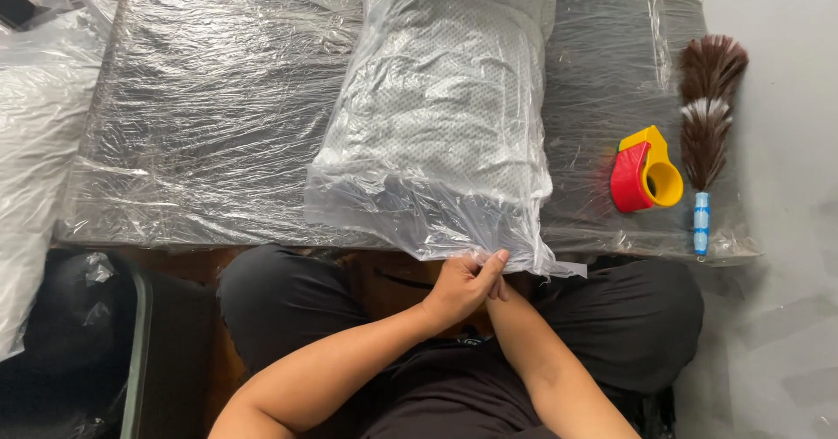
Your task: A person is manually packaging a pillow into a plastic bag, smoothing it out to remove air, and then using a duster on the workspace.
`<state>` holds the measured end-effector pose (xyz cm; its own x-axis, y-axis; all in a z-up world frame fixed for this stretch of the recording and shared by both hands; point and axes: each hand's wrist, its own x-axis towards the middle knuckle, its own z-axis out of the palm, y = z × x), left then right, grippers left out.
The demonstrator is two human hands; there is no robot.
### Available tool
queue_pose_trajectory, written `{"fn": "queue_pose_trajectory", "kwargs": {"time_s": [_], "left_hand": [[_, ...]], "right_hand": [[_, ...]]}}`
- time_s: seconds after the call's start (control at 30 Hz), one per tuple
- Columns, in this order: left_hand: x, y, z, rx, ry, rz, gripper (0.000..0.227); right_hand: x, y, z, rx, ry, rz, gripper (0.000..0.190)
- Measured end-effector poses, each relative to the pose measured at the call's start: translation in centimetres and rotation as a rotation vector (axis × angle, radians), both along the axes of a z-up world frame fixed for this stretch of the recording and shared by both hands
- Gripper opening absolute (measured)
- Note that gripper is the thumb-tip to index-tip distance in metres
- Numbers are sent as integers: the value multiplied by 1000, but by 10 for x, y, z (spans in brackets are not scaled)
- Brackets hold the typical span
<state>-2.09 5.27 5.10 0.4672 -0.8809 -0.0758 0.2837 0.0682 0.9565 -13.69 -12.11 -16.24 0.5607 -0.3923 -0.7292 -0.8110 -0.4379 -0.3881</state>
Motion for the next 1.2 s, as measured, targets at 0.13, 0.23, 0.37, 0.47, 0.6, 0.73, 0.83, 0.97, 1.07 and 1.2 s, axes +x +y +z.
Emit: {"fn": "queue_pose_trajectory", "kwargs": {"time_s": [0.13,0.23,0.37,0.47,0.6,0.73,0.83,0.97,1.07,1.2], "left_hand": [[-4,-1,-7,-1,-17,-20,62],[-5,1,0,-23,-73,-33,60],[-4,9,11,-1,-179,-59,55],[-2,17,27,83,-332,-78,51],[5,28,45,123,-477,-207,52],[21,34,82,39,-706,-396,48],[44,46,122,-208,-1005,-747,53],[103,20,138,-184,-854,-205,24],[153,-11,115,137,-1036,181,49],[198,-43,33,579,-1237,126,102]], "right_hand": [[-5,-10,2,23,38,-7,36],[-16,-19,6,33,65,-16,36],[-33,-22,18,53,104,-18,37],[-41,-23,38,71,131,-22,38],[-57,-24,75,89,173,-41,39],[-59,-27,149,105,203,-32,40],[-48,-42,241,19,-411,-505,34],[-12,-77,262,-185,-860,-545,46],[39,-60,282,-364,-824,-281,77],[100,-47,249,-639,-808,143,84]]}}
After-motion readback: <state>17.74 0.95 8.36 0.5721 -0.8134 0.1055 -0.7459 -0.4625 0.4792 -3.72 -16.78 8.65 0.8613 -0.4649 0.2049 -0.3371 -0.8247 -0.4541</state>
